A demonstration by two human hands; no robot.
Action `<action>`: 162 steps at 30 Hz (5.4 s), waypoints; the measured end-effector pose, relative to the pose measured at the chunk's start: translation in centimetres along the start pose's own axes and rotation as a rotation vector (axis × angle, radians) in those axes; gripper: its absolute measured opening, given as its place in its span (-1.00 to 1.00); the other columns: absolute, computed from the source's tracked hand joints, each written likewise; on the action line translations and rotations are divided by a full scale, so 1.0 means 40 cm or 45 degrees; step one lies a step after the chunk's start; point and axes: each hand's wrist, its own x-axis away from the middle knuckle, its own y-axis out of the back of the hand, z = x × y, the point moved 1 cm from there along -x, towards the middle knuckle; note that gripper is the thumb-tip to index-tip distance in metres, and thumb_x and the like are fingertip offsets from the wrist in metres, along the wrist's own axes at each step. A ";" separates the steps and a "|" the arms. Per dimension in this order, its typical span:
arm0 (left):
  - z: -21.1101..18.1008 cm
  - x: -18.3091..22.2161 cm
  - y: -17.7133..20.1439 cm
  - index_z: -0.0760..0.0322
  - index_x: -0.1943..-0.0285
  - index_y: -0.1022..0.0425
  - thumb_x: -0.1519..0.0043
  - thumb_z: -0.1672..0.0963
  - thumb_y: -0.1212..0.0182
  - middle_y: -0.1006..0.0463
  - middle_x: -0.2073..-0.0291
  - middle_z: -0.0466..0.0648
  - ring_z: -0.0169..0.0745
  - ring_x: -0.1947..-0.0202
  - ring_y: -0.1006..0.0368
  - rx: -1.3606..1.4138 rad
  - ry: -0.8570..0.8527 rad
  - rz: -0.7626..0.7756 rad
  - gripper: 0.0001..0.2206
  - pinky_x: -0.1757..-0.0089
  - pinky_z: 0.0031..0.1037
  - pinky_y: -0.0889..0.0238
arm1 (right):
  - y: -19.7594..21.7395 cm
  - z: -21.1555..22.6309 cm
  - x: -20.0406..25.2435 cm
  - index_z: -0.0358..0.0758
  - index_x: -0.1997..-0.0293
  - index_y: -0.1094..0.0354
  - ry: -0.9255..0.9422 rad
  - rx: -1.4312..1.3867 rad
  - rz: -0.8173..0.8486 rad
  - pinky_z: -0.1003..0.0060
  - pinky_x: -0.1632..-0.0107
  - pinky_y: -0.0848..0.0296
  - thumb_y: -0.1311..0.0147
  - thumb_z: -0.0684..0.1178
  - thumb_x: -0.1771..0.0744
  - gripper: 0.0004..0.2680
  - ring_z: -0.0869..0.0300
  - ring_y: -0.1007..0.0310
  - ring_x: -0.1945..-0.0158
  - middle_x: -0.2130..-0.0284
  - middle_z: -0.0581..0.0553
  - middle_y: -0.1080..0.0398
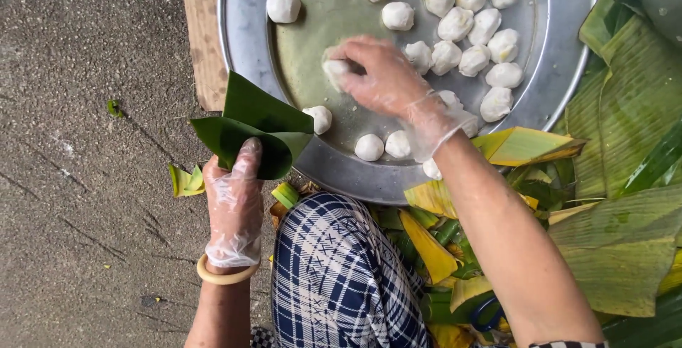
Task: Wrapping small dough balls in banana leaves and trimming the excess leaf with scissors
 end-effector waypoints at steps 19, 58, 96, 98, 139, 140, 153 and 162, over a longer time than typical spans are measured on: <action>-0.053 -0.101 -0.079 0.54 0.05 -0.48 -0.26 0.17 -0.02 -0.61 0.22 0.16 -0.07 0.25 -0.55 -0.272 -0.360 0.283 -0.75 0.09 -0.39 -0.48 | -0.052 -0.025 0.017 -0.20 0.22 -0.44 0.304 0.288 -0.422 0.19 0.06 -0.41 0.01 -0.12 -0.31 -0.91 0.07 -0.34 0.15 0.13 -0.13 -0.40; -0.078 0.199 -0.225 0.16 -0.56 0.04 -0.25 0.35 -0.11 -0.01 -0.57 0.04 0.02 -0.55 -0.09 -0.133 -0.534 1.085 -0.31 -0.49 -0.17 -0.03 | -0.024 -0.084 0.486 0.11 -0.34 -0.30 0.349 -1.160 -0.500 0.54 0.15 -0.37 -0.16 -0.35 -0.28 -0.50 0.38 -0.33 0.18 0.03 0.05 -0.43; -0.083 0.326 -0.245 0.36 -0.34 -0.31 -0.16 0.33 -0.12 -0.61 -0.12 0.07 -0.14 0.03 -0.65 -0.697 -0.628 1.234 -0.50 0.09 -0.50 -0.51 | 0.059 0.007 0.721 -0.29 0.15 -0.51 0.447 -0.097 -0.226 0.35 0.08 -0.49 -0.28 -0.24 -0.20 -0.81 0.10 -0.51 0.10 -0.05 -0.20 -0.38; -0.079 0.332 -0.255 0.43 -0.31 -0.34 -0.25 0.25 -0.12 -0.67 0.03 0.08 -0.25 0.27 -0.65 -0.613 -0.529 1.213 -0.60 0.29 -0.59 -0.54 | 0.055 0.000 0.724 -0.31 0.15 -0.52 0.384 -0.170 -0.333 0.39 0.12 -0.50 -0.32 -0.19 -0.21 -0.82 0.16 -0.50 0.15 0.04 -0.16 -0.44; 0.166 0.592 -0.697 0.26 0.00 -0.53 -0.10 0.26 -0.32 -0.63 0.23 0.19 0.30 0.13 -0.59 -0.994 -0.581 1.465 -0.72 0.13 -0.04 -0.50 | 0.067 -0.371 1.107 -0.30 0.20 -0.42 0.005 -0.287 -1.062 -0.02 -0.04 -0.58 -0.38 -0.26 -0.19 -0.79 -0.20 -0.52 -0.02 0.01 -0.35 -0.45; 0.170 0.592 -0.740 0.34 -0.01 -0.47 -0.09 0.27 -0.34 -0.59 0.24 0.26 0.38 0.16 -0.57 -0.976 -0.652 1.492 -0.70 0.13 0.05 -0.47 | 0.075 -0.397 1.100 -0.31 0.20 -0.42 -0.013 -0.288 -1.217 0.02 -0.02 -0.60 -0.37 -0.30 -0.19 -0.79 -0.15 -0.54 0.05 0.08 -0.36 -0.47; 0.380 0.533 -0.812 0.19 0.08 -0.54 -0.07 0.29 -0.19 -0.58 0.24 0.00 -0.09 0.13 -0.60 -0.511 -0.024 1.296 -0.73 0.08 -0.31 -0.48 | 0.128 -0.473 1.066 -0.27 -0.19 -0.37 -0.052 0.024 -1.403 -0.13 -0.10 -0.52 -0.33 -0.22 -0.26 -0.63 -0.29 -0.39 -0.19 -0.16 -0.36 -0.34; 0.142 0.550 -0.769 0.28 -0.03 -0.39 -0.21 0.23 -0.21 -0.41 0.20 0.02 -0.14 0.18 -0.45 -0.361 0.095 1.562 -0.78 0.16 -0.34 -0.51 | 0.078 -0.454 1.090 -0.21 -0.25 -0.32 0.083 -0.962 -1.383 0.05 -0.05 -0.63 -0.26 -0.25 -0.29 -0.62 -0.11 -0.53 -0.03 -0.09 -0.36 -0.41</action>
